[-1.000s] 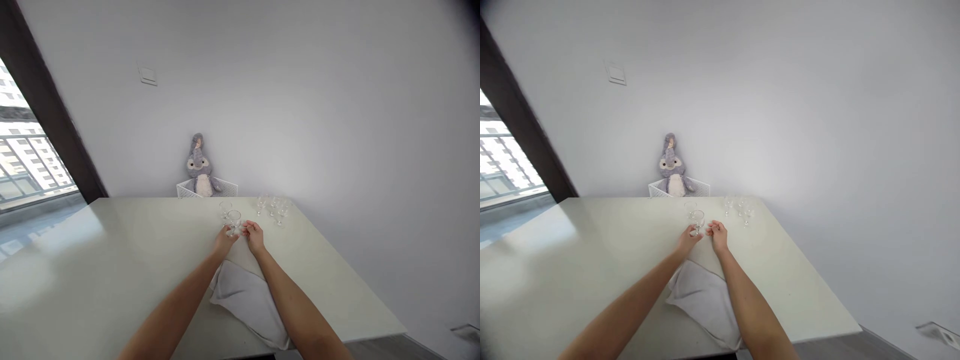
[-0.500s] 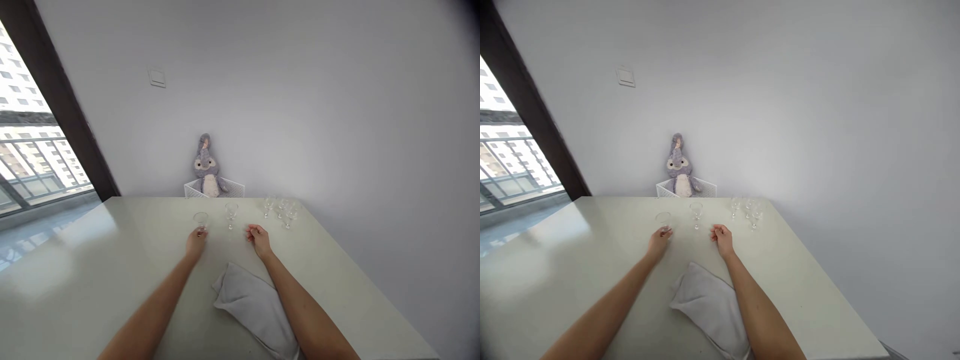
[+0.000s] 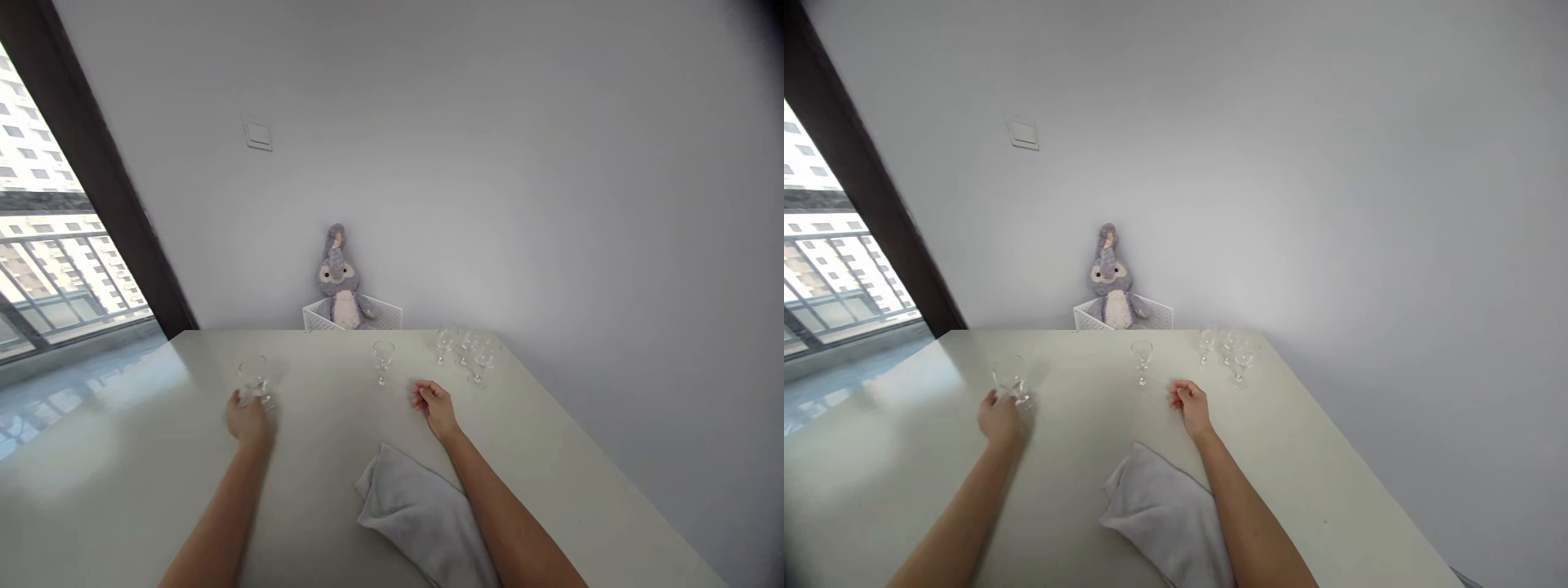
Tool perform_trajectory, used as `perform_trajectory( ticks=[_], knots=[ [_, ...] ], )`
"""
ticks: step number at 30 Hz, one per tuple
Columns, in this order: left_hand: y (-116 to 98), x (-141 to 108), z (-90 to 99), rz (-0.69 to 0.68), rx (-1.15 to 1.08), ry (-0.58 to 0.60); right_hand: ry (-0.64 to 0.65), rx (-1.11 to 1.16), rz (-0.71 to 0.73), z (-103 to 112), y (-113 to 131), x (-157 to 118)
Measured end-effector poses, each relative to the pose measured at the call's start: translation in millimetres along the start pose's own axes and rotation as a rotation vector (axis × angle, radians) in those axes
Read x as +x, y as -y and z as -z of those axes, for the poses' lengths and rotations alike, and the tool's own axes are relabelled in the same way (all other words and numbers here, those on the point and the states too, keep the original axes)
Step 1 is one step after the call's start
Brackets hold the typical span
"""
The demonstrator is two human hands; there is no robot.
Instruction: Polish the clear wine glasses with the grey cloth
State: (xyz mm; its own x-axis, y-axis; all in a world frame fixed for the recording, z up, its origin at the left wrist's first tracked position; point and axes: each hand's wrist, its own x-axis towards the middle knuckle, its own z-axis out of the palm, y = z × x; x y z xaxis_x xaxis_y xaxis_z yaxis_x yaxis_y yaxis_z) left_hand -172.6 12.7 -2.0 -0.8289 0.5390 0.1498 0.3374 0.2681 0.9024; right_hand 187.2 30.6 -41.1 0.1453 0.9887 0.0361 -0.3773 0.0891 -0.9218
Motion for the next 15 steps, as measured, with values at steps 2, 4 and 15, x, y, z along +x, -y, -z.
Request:
perform_trajectory(
  ticks=[2, 4, 15],
  knots=[
    [-2.2, -23.8, -3.1, 0.052, -0.018, -0.138, -0.012, 0.007, -0.007, -0.1, 1.9, -1.3],
    [-11.4, -56.0, -13.7, 0.03, -0.114, -0.062, -0.022, 0.014, -0.014, -0.6, 3.5, -2.1],
    [-96.2, -155.0, -143.5, -0.029, -0.284, 0.855, -0.016, 0.056, -0.035, -1.5, 3.1, 4.5]
  ],
)
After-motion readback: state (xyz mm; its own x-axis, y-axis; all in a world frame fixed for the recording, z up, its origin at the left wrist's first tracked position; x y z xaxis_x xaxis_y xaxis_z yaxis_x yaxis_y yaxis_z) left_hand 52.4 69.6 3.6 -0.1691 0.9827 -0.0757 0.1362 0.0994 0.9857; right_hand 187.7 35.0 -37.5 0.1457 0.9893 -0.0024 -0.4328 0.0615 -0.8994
